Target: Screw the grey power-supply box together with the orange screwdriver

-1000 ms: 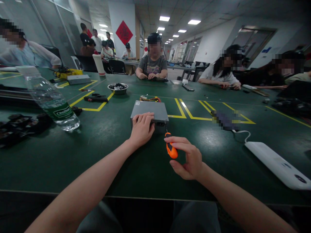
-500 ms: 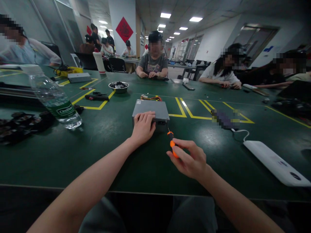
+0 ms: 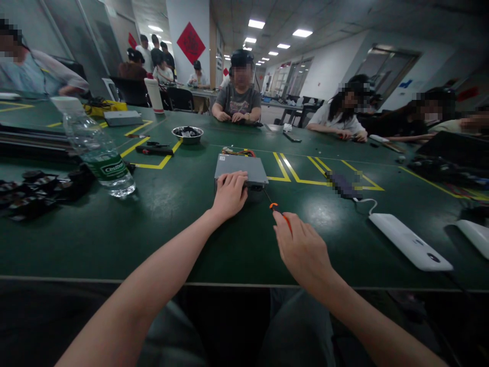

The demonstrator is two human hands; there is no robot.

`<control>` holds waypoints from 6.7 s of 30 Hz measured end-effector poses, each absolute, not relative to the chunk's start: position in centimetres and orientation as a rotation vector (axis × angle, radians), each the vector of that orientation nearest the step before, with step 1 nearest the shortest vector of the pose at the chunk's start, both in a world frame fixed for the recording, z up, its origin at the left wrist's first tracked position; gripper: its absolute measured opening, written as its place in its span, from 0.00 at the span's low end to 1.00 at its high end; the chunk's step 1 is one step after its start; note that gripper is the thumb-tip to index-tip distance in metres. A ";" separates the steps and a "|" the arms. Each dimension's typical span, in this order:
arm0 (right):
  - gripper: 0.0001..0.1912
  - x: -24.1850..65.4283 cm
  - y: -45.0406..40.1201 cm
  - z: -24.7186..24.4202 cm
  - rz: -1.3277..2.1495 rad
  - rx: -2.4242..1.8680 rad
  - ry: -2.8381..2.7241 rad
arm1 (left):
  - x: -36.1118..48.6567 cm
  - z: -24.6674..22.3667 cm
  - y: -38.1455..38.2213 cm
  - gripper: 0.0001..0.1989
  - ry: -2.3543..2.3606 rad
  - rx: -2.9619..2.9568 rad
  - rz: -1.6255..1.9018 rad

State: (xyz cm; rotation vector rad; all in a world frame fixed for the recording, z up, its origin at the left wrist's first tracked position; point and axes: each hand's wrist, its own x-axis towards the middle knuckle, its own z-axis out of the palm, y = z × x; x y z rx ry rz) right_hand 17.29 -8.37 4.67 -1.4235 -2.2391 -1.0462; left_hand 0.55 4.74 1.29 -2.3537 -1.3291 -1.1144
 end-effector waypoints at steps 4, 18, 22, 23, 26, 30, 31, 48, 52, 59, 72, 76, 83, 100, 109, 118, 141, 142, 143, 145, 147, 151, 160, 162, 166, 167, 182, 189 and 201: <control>0.14 16.9 -8.6 4.5 -0.966 -1.615 -2.107 | 0.4 1.3 4.6 0.13 -1.322 -2.367 -1.120; 0.11 15.6 -8.4 2.4 -0.621 -1.473 -1.858 | 0.5 1.4 4.7 0.13 -1.341 -2.390 -1.116; 0.13 15.2 -8.4 2.2 -0.462 -1.569 -1.766 | 0.5 1.5 4.7 0.14 -1.352 -2.392 -1.107; 0.14 15.1 -8.4 2.0 -0.400 -1.563 -1.752 | 0.5 1.5 4.7 0.14 -1.352 -2.393 -1.105; 0.14 14.5 -8.4 1.5 -0.273 -1.505 -1.724 | 0.5 1.5 4.7 0.13 -1.352 -2.394 -1.101; 0.14 14.0 -8.4 0.7 -0.193 -1.431 -1.736 | 0.5 1.5 4.7 0.14 -1.361 -2.388 -1.099; 0.14 14.0 -8.4 0.6 -0.162 -1.426 -1.718 | 0.5 1.5 4.7 0.14 -1.363 -2.388 -1.100; 0.16 13.2 -9.2 -0.7 0.958 -1.221 -1.082 | -0.2 2.5 2.1 0.15 -1.392 -2.382 -1.078; 0.15 11.8 -10.2 0.1 1.180 -1.001 -0.757 | -0.4 2.6 0.0 0.15 -1.398 -2.351 -1.090; 0.17 11.7 -12.0 1.0 1.380 -0.917 -0.464 | -0.6 2.2 -3.6 0.13 -1.429 -2.272 -1.139; 0.11 12.5 -13.1 1.4 1.794 -0.756 -0.301 | -0.9 1.7 -4.3 0.08 -1.478 -2.187 -1.254; 0.06 12.1 -13.6 1.6 1.742 -0.731 -0.259 | -1.3 1.5 -4.4 0.07 -1.482 -2.172 -1.291; 0.12 11.8 -13.9 2.0 1.853 -0.660 -0.162 | -1.3 1.4 -4.5 0.08 -1.445 -2.180 -1.295; 0.16 11.5 -13.9 2.0 1.923 -0.573 -0.076 | -1.1 1.1 -5.1 0.11 -1.692 -2.019 -1.278; 0.12 11.7 -13.8 1.9 1.896 -0.532 -0.033 | -1.4 1.1 -4.9 0.14 -1.699 -2.032 -1.309; 0.13 11.8 -13.8 2.1 1.928 -0.500 0.017 | -1.3 1.1 -4.8 0.13 -1.719 -2.036 -1.307; 0.16 9.5 -13.6 2.5 2.014 -0.518 -0.117 | -1.4 1.1 -4.8 0.14 -1.716 -2.022 -1.316; 0.16 9.5 -13.5 2.5 2.017 -0.513 -0.110 | -1.4 1.1 -4.8 0.14 -1.718 -2.023 -1.312; 0.15 9.5 -13.4 2.4 2.021 -0.511 -0.102 | -1.4 1.1 -4.8 0.13 -1.717 -2.023 -1.311; 0.15 9.5 -13.3 2.3 2.022 -0.512 -0.094 | -1.4 1.1 -4.8 0.13 -1.708 -2.023 -1.319; 0.15 9.5 -13.2 2.2 2.017 -0.518 -0.101 | -1.4 1.2 -4.9 0.13 -1.705 -2.026 -1.326; 0.13 9.5 -13.2 1.9 2.012 -0.523 -0.113 | -1.4 1.2 -4.9 0.13 -1.720 -2.026 -1.322; 0.15 9.4 -13.2 1.9 1.987 -0.563 -0.088 | -1.4 1.2 -4.9 0.13 -1.709 -2.029 -1.317; 0.15 9.5 -13.2 1.8 1.990 -0.560 -0.086 | -1.5 1.2 -4.9 0.13 -1.704 -2.033 -1.316; 0.15 9.6 -13.3 1.8 2.001 -0.543 -0.090 | -1.5 1.3 -5.0 0.14 -1.715 -2.034 -1.306; 0.15 9.7 -13.3 1.8 2.003 -0.540 -0.089 | -1.5 1.3 -5.0 0.14 -1.719 -2.033 -1.303; 0.13 9.1 -13.6 2.8 1.971 -0.581 0.040 | -1.4 1.1 -4.8 0.14 -1.711 -2.030 -1.317; 0.14 8.8 -13.5 2.4 2.022 -0.574 0.045 | -1.4 1.3 -4.9 0.14 -1.734 -2.029 -1.297; 0.16 9.1 -13.7 2.6 2.051 -0.500 0.031 | -1.4 1.2 -4.9 0.14 -1.726 -2.036 -1.308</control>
